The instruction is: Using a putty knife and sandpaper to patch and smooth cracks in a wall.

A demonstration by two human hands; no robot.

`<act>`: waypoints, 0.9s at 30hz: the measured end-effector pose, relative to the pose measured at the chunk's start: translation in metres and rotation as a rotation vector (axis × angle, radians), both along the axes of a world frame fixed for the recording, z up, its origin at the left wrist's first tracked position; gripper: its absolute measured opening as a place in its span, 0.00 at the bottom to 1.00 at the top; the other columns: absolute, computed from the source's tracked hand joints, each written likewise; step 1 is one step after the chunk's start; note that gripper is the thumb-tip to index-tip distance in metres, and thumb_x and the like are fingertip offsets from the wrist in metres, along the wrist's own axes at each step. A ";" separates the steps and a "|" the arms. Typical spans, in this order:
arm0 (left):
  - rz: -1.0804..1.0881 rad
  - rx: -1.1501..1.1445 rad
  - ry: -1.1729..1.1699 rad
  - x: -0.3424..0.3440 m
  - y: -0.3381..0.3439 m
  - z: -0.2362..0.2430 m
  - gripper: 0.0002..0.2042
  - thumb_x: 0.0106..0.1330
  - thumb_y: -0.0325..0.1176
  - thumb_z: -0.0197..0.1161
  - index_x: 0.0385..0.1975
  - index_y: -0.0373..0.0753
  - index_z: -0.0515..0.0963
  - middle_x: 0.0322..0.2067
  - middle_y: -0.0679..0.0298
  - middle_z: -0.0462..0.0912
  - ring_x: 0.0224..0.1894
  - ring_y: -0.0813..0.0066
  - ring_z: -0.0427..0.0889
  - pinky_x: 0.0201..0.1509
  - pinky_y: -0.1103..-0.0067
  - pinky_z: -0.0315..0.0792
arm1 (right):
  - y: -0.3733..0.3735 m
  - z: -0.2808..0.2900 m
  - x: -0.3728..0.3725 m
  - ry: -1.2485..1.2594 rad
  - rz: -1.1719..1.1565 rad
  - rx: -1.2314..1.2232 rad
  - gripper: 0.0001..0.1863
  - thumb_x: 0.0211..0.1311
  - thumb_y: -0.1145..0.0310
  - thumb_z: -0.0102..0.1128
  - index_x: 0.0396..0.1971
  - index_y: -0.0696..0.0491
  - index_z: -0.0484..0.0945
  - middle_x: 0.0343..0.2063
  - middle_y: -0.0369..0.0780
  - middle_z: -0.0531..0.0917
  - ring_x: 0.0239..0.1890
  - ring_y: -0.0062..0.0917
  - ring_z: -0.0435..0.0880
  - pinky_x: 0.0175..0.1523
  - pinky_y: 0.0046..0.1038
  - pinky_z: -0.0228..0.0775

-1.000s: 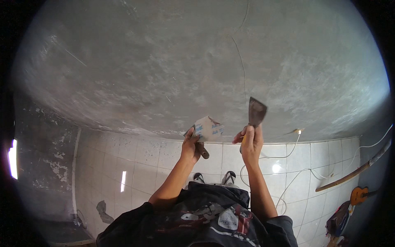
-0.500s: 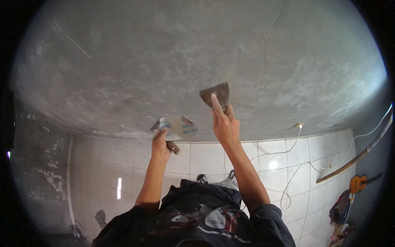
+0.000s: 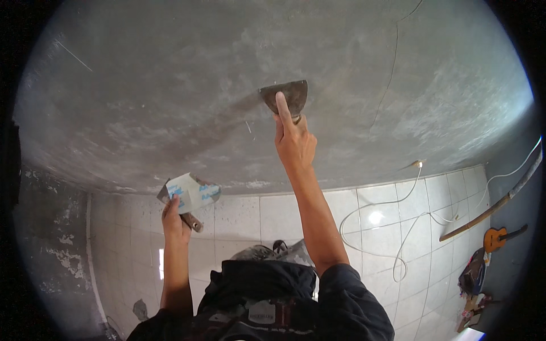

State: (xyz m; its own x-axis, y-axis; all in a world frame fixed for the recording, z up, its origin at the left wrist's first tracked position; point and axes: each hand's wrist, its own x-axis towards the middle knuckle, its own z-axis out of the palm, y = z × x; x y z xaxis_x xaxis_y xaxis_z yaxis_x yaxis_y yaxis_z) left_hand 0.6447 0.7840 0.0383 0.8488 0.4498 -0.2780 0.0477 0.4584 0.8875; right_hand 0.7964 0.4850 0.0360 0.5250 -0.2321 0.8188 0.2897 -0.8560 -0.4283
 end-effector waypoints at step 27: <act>-0.075 -0.087 0.041 0.040 -0.027 0.000 0.09 0.70 0.30 0.62 0.47 0.36 0.78 0.46 0.62 0.84 0.48 0.70 0.84 0.58 0.73 0.75 | -0.003 0.005 -0.015 0.065 0.041 0.038 0.31 0.63 0.71 0.64 0.66 0.35 0.71 0.26 0.42 0.81 0.23 0.36 0.81 0.24 0.34 0.71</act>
